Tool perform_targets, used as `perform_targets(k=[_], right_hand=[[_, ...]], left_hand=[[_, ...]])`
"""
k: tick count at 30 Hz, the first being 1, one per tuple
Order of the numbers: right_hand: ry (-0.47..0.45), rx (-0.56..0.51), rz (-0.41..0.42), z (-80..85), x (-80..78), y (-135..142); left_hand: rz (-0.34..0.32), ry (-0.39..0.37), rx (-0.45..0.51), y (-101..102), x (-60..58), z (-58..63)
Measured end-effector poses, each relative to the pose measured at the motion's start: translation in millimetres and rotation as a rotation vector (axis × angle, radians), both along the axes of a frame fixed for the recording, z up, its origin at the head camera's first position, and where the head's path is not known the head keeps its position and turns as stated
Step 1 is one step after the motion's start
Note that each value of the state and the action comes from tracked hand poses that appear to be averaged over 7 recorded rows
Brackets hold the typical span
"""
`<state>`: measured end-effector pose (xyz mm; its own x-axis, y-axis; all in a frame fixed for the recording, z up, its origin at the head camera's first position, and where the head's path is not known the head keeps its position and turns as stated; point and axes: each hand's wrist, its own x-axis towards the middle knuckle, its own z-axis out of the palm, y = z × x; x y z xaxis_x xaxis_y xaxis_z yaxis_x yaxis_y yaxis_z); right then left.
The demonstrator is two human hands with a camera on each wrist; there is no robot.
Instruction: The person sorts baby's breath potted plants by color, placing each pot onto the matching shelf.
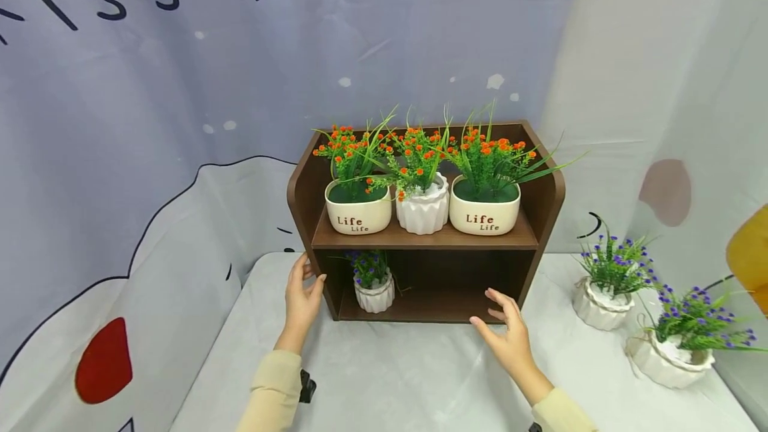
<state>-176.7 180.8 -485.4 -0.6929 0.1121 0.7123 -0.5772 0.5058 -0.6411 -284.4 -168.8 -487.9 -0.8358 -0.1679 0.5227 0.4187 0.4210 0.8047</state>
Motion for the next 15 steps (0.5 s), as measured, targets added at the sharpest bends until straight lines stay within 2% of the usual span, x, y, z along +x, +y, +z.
perform_targets(k=[5,10,15], right_hand=[[0.046,-0.050,-0.042,-5.0,8.1,17.7],[0.072,-0.077,-0.126,-9.2,16.3,41.3],[0.052,-0.117,-0.252,-32.2,19.5,78.6]], left_hand=[[0.012,0.002,-0.002,-4.6,2.5,3.0],[-0.004,0.001,-0.002,-3.3,2.7,3.1],[0.000,-0.005,-0.004,1.7,2.0,3.9]])
